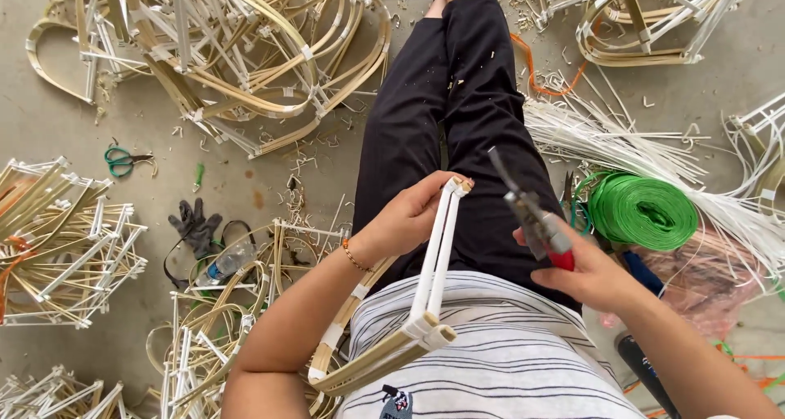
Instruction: The person is assembling bamboo or wood furniture frames using clippers and zip ties.
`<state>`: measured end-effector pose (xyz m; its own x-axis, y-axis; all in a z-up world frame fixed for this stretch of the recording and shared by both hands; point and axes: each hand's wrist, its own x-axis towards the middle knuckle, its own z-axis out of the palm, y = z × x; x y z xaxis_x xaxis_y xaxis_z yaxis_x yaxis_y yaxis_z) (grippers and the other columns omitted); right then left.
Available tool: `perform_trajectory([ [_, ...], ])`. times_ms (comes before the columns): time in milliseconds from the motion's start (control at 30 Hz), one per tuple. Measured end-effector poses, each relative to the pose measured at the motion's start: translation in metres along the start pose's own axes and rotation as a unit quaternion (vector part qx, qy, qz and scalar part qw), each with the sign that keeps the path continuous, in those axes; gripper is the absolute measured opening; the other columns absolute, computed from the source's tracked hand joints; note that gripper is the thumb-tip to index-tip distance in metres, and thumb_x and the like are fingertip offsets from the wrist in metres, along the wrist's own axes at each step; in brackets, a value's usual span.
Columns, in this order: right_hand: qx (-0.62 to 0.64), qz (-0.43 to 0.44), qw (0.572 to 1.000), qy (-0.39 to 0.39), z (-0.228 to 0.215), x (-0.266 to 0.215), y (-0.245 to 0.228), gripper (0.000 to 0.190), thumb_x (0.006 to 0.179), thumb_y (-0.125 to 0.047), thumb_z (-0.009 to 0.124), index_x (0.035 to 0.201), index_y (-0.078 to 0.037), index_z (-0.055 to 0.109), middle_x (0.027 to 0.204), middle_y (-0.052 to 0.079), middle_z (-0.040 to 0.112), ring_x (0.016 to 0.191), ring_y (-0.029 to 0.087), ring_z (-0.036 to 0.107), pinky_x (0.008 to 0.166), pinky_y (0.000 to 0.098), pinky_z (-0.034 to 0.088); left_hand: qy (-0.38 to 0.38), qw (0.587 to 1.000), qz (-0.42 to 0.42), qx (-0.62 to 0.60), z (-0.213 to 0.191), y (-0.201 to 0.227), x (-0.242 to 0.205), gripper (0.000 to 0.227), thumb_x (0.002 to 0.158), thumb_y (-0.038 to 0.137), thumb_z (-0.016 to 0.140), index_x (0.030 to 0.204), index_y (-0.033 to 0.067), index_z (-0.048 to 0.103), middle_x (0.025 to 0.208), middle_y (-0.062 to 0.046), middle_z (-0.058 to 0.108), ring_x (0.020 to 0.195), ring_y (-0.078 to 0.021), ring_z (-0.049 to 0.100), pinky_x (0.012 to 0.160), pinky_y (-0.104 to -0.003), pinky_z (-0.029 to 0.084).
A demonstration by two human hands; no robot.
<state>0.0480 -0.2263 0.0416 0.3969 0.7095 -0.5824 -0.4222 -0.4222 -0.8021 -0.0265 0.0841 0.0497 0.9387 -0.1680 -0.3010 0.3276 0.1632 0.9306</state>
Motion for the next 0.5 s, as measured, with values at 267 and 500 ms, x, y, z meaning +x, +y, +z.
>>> perform_trajectory([
  [267, -0.160, -0.016, 0.987, -0.013, 0.018, -0.003, -0.036, 0.098, 0.075, -0.009, 0.076, 0.160, -0.019, 0.029, 0.155, 0.010, 0.044, 0.143, 0.024, 0.041, 0.114, 0.0365, 0.030, 0.020, 0.994, -0.091, 0.054, 0.008, 0.016, 0.008, 0.021, 0.108, 0.014, 0.049, 0.124, 0.0079, 0.060, 0.075, 0.003, 0.057, 0.066, -0.0065, 0.050, 0.061, -0.025, 0.046],
  [500, -0.172, -0.037, 0.984, 0.003, 0.016, 0.006, -0.011, 0.091, 0.075, -0.010, 0.077, 0.154, -0.017, 0.034, 0.143, 0.011, 0.054, 0.135, 0.023, 0.050, 0.111, 0.0366, 0.036, -0.008, 0.991, -0.068, 0.111, 0.010, 0.004, 0.011, 0.018, 0.106, 0.014, 0.052, 0.121, 0.0071, 0.060, 0.077, 0.000, 0.060, 0.069, -0.0082, 0.053, 0.067, -0.027, 0.050],
])
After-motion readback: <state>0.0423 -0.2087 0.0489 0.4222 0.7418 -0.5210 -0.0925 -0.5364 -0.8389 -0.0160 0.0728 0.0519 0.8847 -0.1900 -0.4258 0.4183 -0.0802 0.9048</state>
